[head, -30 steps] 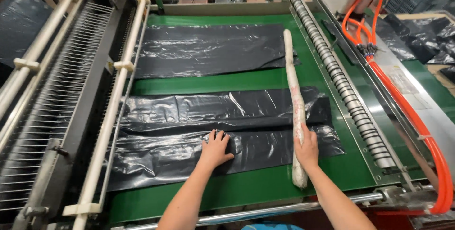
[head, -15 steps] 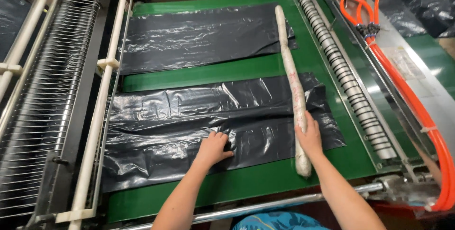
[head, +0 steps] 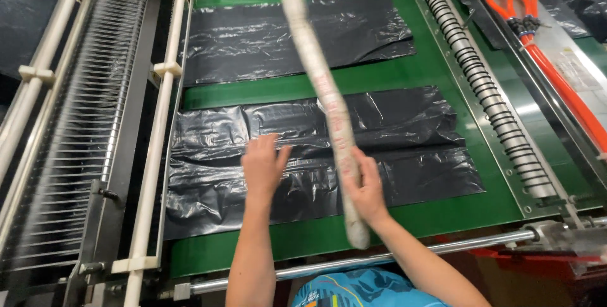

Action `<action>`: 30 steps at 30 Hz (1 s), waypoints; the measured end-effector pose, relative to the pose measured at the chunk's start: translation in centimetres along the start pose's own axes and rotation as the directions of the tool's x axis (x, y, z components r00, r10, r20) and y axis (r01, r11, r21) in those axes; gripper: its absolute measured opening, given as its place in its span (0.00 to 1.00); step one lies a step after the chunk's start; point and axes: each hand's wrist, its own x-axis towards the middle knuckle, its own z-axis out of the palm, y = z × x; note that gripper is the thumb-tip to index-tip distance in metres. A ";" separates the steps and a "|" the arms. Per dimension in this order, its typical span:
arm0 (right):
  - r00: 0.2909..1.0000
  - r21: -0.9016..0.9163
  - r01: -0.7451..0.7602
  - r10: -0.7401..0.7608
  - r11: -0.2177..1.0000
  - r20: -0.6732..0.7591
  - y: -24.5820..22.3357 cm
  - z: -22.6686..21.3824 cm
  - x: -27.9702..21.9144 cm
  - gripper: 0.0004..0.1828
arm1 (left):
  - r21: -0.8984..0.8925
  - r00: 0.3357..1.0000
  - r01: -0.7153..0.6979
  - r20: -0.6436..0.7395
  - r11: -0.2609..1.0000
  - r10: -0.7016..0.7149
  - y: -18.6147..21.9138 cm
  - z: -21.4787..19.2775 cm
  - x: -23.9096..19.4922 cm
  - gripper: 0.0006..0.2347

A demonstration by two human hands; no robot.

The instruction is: The person uses a long cylindrical tool to roll and seal black plastic bags containing items on a green conveyor belt. They repeatedly position the tool, roll it over the bags to create a tight seal, and then move the sealed packages forward along the belt.

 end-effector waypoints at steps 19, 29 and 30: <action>0.952 -0.102 0.195 -0.163 0.976 0.260 3.1 0.9 1.5 0.33 | 0.112 0.988 0.147 -0.063 0.983 -0.140 -1.9 0.9 -0.7 0.19; 0.996 -0.605 -0.078 0.035 0.792 -0.082 12.7 -12.8 2.9 0.34 | 0.101 0.719 0.144 0.672 0.984 -0.174 2.0 3.9 -1.8 0.30; 0.993 -0.602 -0.099 0.040 0.792 -0.110 12.8 -13.1 3.1 0.33 | 0.106 0.689 0.144 0.703 0.984 -0.176 2.4 3.9 -1.7 0.32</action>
